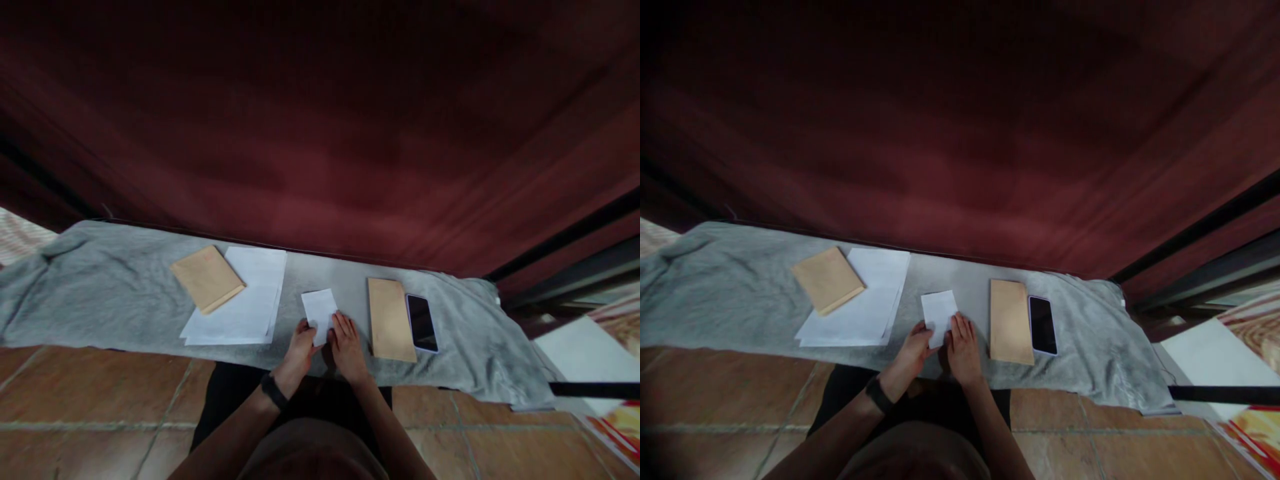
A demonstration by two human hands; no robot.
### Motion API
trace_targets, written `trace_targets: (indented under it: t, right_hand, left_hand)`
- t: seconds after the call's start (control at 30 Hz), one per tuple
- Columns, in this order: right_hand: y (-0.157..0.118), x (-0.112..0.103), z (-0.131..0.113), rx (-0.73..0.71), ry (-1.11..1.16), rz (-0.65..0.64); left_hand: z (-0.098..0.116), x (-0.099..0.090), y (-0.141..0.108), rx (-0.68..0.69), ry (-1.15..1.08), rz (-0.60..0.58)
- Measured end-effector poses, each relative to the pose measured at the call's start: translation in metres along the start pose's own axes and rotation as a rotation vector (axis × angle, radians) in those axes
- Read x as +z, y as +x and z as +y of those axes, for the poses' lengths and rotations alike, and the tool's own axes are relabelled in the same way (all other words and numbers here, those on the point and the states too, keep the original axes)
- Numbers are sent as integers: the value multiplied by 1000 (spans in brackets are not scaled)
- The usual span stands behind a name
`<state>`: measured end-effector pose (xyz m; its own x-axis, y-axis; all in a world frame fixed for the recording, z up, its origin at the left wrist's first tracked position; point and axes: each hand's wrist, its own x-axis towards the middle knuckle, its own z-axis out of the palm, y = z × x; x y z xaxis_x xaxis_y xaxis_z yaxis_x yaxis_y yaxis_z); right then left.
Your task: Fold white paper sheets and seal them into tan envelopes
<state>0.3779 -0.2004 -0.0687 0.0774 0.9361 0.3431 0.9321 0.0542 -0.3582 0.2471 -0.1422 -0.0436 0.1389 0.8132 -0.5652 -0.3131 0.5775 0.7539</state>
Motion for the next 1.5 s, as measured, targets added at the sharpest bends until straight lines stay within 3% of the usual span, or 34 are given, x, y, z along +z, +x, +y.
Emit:
trace_targets:
  t: [0.3,0.5,0.63,0.7,0.77,0.83,1.0,1.5]
  right_hand:
    - [-7,-1,3,-27,-63,26]
    - [-7,-9,-4,-150,4,-54]
    - [-8,-11,-5,-143,8,-81]
    - [-9,-9,-5,-137,-3,-102]
    - [-11,-6,-5,-144,-15,-115]
    - [-13,-3,-5,-162,-25,-112]
    - [-16,-7,-8,-175,-37,-73]
    - [-35,-37,-13,-186,-30,-123]
  left_hand:
    - [10,-15,15,230,293,48]
    - [20,-20,15,329,475,46]
    - [15,-15,6,735,924,105]
    - [9,-7,5,918,1164,35]
    - [2,2,7,998,1351,-92]
    - [-4,8,13,1017,1487,-165]
    - [-4,9,27,1046,1616,-126]
    - [19,-4,54,1015,1608,50]
